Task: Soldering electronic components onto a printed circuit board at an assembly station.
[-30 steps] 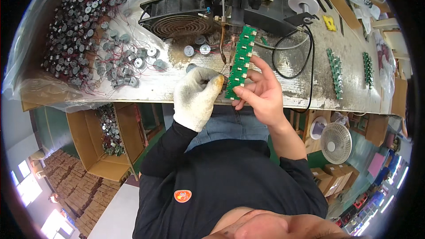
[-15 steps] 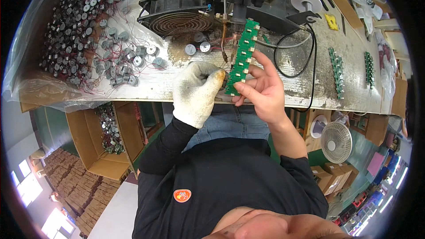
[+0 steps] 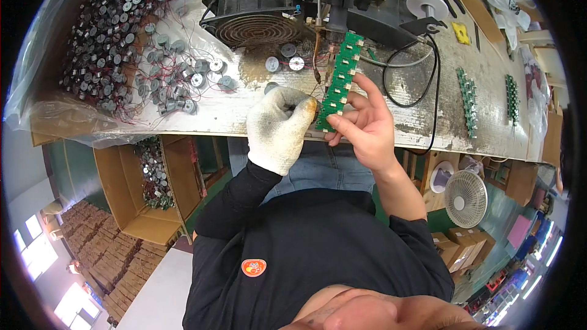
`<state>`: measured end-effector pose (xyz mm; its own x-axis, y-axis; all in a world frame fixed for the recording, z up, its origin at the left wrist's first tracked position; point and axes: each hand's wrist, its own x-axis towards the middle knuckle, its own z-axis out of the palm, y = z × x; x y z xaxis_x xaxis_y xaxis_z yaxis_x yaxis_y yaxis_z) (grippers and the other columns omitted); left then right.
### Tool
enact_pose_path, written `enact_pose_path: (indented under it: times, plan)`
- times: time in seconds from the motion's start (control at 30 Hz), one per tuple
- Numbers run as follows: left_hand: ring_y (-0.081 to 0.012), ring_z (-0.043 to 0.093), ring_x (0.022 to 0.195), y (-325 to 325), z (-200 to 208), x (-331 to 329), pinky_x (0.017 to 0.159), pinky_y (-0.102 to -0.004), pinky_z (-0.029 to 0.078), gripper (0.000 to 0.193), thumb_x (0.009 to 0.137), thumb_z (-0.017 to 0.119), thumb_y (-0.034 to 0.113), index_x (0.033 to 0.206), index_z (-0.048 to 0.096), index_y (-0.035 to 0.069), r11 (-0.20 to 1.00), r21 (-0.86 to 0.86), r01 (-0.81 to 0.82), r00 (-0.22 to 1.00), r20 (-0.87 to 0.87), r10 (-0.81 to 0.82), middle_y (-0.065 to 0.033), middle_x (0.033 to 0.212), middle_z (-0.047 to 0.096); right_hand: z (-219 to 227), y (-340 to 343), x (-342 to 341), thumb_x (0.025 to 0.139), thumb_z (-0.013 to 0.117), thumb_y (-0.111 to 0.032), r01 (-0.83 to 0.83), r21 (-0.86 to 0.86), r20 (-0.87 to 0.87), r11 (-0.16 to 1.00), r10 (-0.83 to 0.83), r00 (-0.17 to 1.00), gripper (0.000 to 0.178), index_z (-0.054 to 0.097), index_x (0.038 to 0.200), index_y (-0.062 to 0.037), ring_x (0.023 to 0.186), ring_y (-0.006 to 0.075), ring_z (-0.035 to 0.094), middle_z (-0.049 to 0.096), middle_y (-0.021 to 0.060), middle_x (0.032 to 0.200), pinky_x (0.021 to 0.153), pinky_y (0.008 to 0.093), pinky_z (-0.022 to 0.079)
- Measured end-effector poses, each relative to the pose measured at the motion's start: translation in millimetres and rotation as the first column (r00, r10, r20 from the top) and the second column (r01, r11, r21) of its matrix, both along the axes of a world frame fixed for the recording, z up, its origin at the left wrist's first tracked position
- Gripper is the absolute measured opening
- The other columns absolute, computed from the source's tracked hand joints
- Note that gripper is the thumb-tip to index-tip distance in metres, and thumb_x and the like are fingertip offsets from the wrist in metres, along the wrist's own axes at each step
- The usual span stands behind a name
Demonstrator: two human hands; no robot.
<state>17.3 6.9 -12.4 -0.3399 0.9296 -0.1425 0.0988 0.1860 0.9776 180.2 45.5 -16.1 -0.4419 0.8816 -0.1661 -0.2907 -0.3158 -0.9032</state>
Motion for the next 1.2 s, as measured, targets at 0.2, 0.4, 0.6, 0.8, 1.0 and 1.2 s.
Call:
enact_pose_path:
  times: [0.2,0.4,0.6,0.8,1.0,1.2]
  plan:
    - [-0.0096,0.056,0.066,2.7,-0.3,-1.3,0.061,-0.0257,0.046,0.012,0.084,0.066,0.01,0.084,0.062,-0.002,1.0,0.008,-0.002,1.0,0.008,0.002,-0.0056,0.074,0.062,-0.4,1.1,-0.9,0.083,0.06,0.011,0.008,0.01,-0.017,1.0,-0.008,1.0,0.07,0.024,0.142,-0.0026,0.068,0.0194,0.066,0.059,0.0186,0.106,0.053,0.0252,0.055]
    - [-0.0094,0.056,0.067,5.1,2.1,-1.0,0.061,-0.0259,0.046,0.012,0.083,0.066,0.009,0.083,0.063,-0.002,1.0,-0.004,-0.028,0.983,0.184,0.028,-0.0066,0.074,0.062,6.9,4.3,-2.0,0.083,0.06,0.011,0.007,-0.008,-0.009,1.0,-0.007,1.0,0.07,0.024,0.142,-0.0027,0.067,0.0201,0.067,0.059,0.0193,0.106,0.052,0.0254,0.055]
    - [-0.0096,0.057,0.068,0.5,-4.0,-0.8,0.062,-0.0257,0.046,0.012,0.083,0.066,0.009,0.083,0.063,-0.002,1.0,0.003,-0.014,0.997,0.07,0.013,-0.0059,0.074,0.063,0.1,-0.7,-0.5,0.083,0.06,0.011,0.006,0.007,-0.001,1.0,-0.006,1.0,0.07,0.024,0.142,-0.0026,0.068,0.0198,0.067,0.058,0.0196,0.107,0.053,0.0251,0.055]
    - [-0.01,0.058,0.068,-1.1,-2.1,0.8,0.063,-0.0254,0.047,0.011,0.083,0.066,0.01,0.084,0.064,-0.001,1.0,-0.004,-0.022,0.996,0.085,0.023,-0.0052,0.075,0.063,-2.0,-2.5,-0.4,0.083,0.06,0.011,0.014,0.008,-0.013,1.0,-0.014,1.0,0.07,0.025,0.141,-0.0021,0.069,0.0195,0.067,0.058,0.0193,0.107,0.053,0.0247,0.055]
    - [-0.0097,0.058,0.068,0.4,-3.6,-0.4,0.062,-0.0251,0.047,0.012,0.084,0.066,0.009,0.086,0.063,-0.002,1.0,0.004,-0.01,0.996,0.09,0.01,-0.0057,0.076,0.064,1.6,-0.5,-0.4,0.083,0.06,0.011,0.0,0.006,-0.001,1.0,0.0,1.0,0.069,0.025,0.141,-0.002,0.068,0.0196,0.067,0.058,0.0192,0.107,0.053,0.0245,0.055]
    - [-0.0094,0.058,0.069,3.6,2.9,-0.6,0.061,-0.0249,0.047,0.013,0.085,0.065,0.009,0.086,0.063,-0.004,0.999,-0.024,-0.035,0.961,0.275,0.04,-0.0061,0.076,0.064,4.4,1.0,-2.7,0.083,0.06,0.011,0.006,-0.005,-0.018,1.0,-0.007,1.0,0.069,0.025,0.141,-0.0022,0.067,0.0198,0.067,0.058,0.0195,0.106,0.052,0.0249,0.055]
